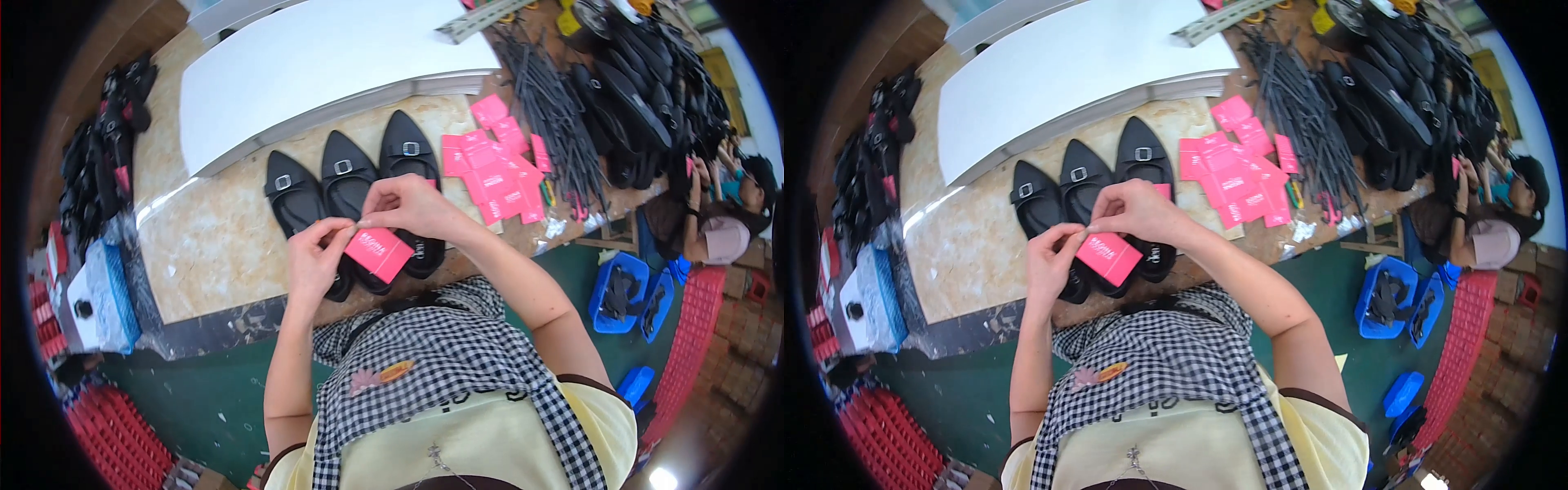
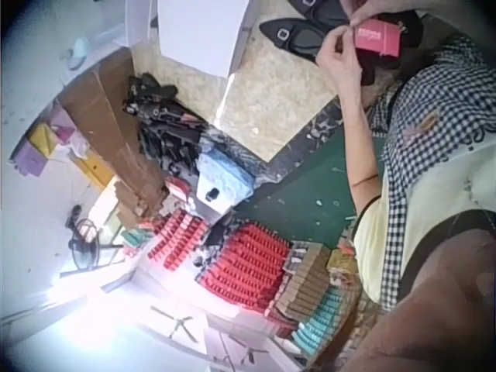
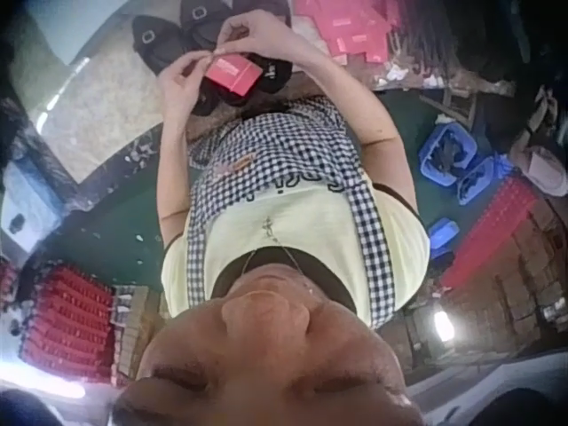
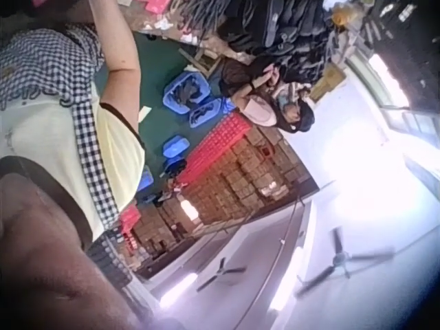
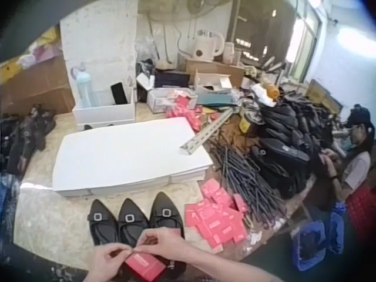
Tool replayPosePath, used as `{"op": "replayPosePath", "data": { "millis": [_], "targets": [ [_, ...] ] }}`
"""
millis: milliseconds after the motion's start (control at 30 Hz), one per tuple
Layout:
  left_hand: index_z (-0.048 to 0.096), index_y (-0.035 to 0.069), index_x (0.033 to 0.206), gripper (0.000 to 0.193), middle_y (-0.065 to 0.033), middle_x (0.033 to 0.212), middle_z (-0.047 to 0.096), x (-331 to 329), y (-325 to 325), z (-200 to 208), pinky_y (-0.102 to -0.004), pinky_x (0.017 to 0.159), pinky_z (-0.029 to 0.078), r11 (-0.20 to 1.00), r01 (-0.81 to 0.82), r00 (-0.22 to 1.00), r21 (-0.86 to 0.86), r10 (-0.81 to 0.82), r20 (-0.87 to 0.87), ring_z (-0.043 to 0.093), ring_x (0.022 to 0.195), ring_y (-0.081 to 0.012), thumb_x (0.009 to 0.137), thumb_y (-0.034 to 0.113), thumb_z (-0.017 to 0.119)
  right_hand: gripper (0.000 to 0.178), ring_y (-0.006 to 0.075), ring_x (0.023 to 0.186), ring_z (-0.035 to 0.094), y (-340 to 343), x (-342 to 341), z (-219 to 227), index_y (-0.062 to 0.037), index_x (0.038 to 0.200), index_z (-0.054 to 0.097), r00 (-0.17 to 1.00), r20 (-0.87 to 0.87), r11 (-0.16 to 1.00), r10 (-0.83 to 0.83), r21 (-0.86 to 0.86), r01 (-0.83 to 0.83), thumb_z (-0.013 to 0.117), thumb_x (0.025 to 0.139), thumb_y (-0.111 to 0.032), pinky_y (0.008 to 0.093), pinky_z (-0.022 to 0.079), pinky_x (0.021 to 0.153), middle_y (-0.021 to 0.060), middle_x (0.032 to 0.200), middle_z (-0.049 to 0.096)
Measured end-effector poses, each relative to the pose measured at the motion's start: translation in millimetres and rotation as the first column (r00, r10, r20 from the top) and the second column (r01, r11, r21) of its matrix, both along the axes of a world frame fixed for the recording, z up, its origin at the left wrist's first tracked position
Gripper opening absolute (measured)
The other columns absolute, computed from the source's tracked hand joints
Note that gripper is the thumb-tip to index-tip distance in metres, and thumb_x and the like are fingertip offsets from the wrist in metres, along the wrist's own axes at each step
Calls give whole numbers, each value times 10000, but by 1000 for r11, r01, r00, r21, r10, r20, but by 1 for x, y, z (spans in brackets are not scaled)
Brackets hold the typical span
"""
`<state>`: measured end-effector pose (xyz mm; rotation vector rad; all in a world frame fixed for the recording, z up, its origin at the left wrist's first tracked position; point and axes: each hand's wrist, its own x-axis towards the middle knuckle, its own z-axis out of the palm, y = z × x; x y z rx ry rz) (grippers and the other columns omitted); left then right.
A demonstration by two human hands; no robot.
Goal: Inspecting black flat shoes, applying pink labels, and wrapping them in tissue paper.
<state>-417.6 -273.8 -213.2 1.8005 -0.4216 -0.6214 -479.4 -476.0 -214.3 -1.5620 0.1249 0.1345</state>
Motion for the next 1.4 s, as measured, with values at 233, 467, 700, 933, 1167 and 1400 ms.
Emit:
{"op": "replayPosePath", "data": {
  "millis": [233, 467, 700, 933, 1167, 1400],
  "targets": [
    [703, -27, 929, 89, -11, 740, 659, 1, -1, 2, -208, 614, 438, 1000, 10, 1000, -12, -10, -9, 553, 657, -45, 870, 35, 682, 194, 58, 701, 612, -1, -1, -3, 2, 863, 675, 998, -54, 999, 34, 29, -33, 777, 819, -156, 220, 498, 652, 16, 768, 681],
    [701, -37, 932, 105, -13, 736, 662, -2, -5, 1, -209, 613, 439, 998, 30, 998, 48, -32, 49, 546, 651, -48, 867, 42, 675, 196, 65, 710, 623, 0, -2, 1, 5, 848, 676, 997, -41, 997, 66, -28, -67, 779, 817, -159, 228, 504, 656, 23, 758, 677],
    [727, 25, 1042, 210, -39, 747, 653, -3, -6, 7, -209, 617, 452, 995, 20, 973, 93, -41, 228, 549, 630, -73, 839, 78, 719, 227, 174, 749, 677, -22, -27, 39, -22, 905, 707, 988, 2, 948, -154, -282, 148, 750, 808, -223, 307, 531, 684, 102, 845, 709],
    [721, 83, 1097, 263, -39, 846, 637, 2, -14, 41, -228, 614, 452, 990, -87, 942, 114, 45, 332, 521, 652, -83, 835, 68, 713, 226, 409, 776, 674, -171, -114, -2, -33, 940, 645, 750, 83, -46, -656, -996, 70, 616, 876, -248, 496, 550, 702, 227, 810, 678],
    [719, 58, 1091, 255, -67, 837, 658, -14, -43, 59, -228, 615, 465, 994, 105, 962, 20, -107, 251, 566, 663, -91, 838, 85, 708, 261, 211, 643, 659, -148, -86, 72, 27, 1119, 646, 774, 108, 623, -623, -530, 575, 586, 919, -129, 309, 525, 614, 122, 750, 685],
    [613, -10, 1254, 396, -62, 963, 710, -20, -83, 50, -229, 638, 521, 936, 141, 910, -323, -251, -330, 657, 777, -86, 913, 181, 680, 276, 60, 709, 628, -52, -42, 80, 64, 1188, 610, 932, -2, 932, -363, 27, 363, 593, 942, -60, 211, 507, 604, 47, 892, 695]
  ]
}}
